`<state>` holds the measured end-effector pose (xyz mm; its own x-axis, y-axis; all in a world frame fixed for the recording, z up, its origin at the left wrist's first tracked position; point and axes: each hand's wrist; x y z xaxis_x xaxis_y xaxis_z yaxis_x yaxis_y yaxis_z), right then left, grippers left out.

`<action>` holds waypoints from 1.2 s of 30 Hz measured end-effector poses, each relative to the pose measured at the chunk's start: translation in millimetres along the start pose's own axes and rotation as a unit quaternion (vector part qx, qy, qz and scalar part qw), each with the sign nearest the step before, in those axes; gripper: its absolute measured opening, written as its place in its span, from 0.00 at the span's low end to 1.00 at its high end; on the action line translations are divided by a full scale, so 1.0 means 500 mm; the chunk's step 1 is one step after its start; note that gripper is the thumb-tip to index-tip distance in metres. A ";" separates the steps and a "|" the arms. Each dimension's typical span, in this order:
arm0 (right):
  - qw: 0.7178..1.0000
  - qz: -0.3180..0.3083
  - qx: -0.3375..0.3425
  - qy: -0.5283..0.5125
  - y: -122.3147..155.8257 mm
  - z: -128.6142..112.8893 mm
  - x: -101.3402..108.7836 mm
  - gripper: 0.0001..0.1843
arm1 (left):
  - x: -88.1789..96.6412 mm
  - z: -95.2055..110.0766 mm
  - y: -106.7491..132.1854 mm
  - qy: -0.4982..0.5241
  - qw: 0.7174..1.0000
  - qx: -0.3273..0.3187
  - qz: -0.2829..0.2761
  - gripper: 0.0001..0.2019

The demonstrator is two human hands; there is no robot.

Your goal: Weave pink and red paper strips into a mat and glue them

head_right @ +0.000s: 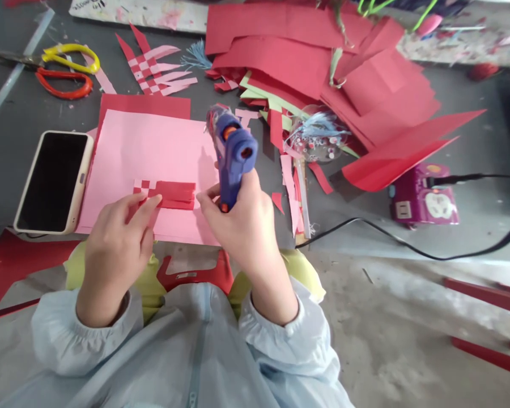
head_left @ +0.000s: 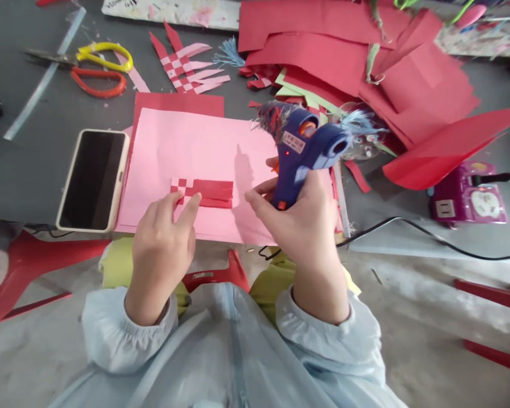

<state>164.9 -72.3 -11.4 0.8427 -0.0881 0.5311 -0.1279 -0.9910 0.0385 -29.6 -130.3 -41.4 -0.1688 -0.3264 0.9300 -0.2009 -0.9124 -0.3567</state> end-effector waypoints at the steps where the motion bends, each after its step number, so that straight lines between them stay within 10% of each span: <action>1: 1.000 0.001 0.006 0.024 0.000 0.004 -0.008 0.19 | 0.002 0.001 -0.001 -0.002 1.000 0.002 -0.004 0.23; 8: 0.988 0.043 0.097 0.116 0.006 0.026 -0.047 0.17 | 0.005 0.000 -0.001 -0.005 0.999 -0.014 -0.034 0.25; 36: 0.984 0.025 0.032 0.176 0.002 0.016 -0.079 0.24 | 0.014 -0.001 0.003 0.018 0.998 -0.005 -0.064 0.30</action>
<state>135.6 -70.5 -39.3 0.6017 -0.1085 0.7913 -0.1219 -0.9916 -0.0432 -31.5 -133.9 -35.4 -0.1749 -0.1975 0.9646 -0.2326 -0.9437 -0.2354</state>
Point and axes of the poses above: each hand's wrist, its own y-axis away from the middle knuckle, its own x-axis out of the back of the hand, z = x × y, and after that the axes turned 3 degrees about z, right-handed
